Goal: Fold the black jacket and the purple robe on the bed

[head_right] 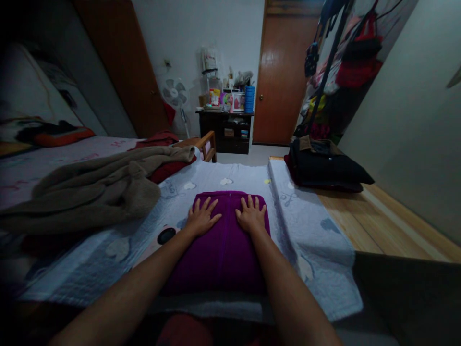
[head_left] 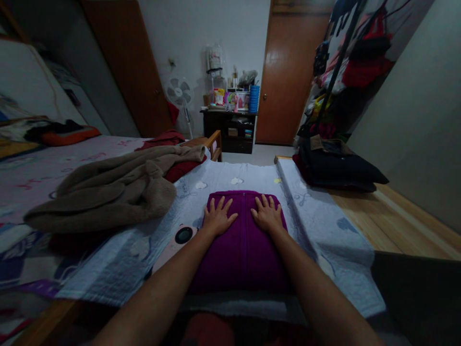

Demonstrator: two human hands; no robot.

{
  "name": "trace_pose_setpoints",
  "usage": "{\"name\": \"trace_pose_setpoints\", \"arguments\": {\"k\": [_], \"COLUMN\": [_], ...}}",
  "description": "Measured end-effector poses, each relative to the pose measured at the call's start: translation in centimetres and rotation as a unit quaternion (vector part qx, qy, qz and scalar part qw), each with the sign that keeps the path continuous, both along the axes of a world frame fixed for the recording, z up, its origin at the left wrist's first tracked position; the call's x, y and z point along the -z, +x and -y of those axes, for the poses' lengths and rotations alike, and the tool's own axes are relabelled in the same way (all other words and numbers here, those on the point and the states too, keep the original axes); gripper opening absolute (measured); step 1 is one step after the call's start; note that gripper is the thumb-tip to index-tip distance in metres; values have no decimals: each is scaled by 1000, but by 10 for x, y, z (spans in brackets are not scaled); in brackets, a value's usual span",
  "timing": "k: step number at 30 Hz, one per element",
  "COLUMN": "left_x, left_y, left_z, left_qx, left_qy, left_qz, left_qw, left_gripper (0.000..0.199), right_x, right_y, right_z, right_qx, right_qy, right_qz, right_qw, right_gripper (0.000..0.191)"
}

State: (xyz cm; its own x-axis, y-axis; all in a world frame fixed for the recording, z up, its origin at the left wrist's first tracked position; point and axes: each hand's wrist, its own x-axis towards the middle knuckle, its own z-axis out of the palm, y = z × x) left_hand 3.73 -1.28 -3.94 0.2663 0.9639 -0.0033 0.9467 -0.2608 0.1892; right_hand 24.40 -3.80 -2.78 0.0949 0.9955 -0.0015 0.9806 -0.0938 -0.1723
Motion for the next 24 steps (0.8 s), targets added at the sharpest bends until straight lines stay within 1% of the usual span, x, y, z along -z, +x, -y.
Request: {"name": "trace_pose_setpoints", "arguments": {"k": [9, 15, 20, 24], "left_x": [2, 3, 2, 0], "left_y": [0, 0, 0, -1], "left_z": [2, 2, 3, 1], "left_qx": [-4, -4, -2, -4], "left_qy": [15, 9, 12, -5], "left_qz": [3, 12, 16, 23], "left_qw": [1000, 1000, 1000, 1000], "left_gripper": [73, 73, 73, 73], "right_x": [4, 6, 3, -4], "right_y": [-3, -2, -1, 5], "right_z": [1, 2, 2, 0], "right_qx": [7, 9, 10, 9], "right_qy": [8, 22, 12, 12], "right_qz": [21, 19, 9, -26], "right_qw": [1000, 1000, 1000, 1000], "right_gripper": [64, 64, 64, 64]}}
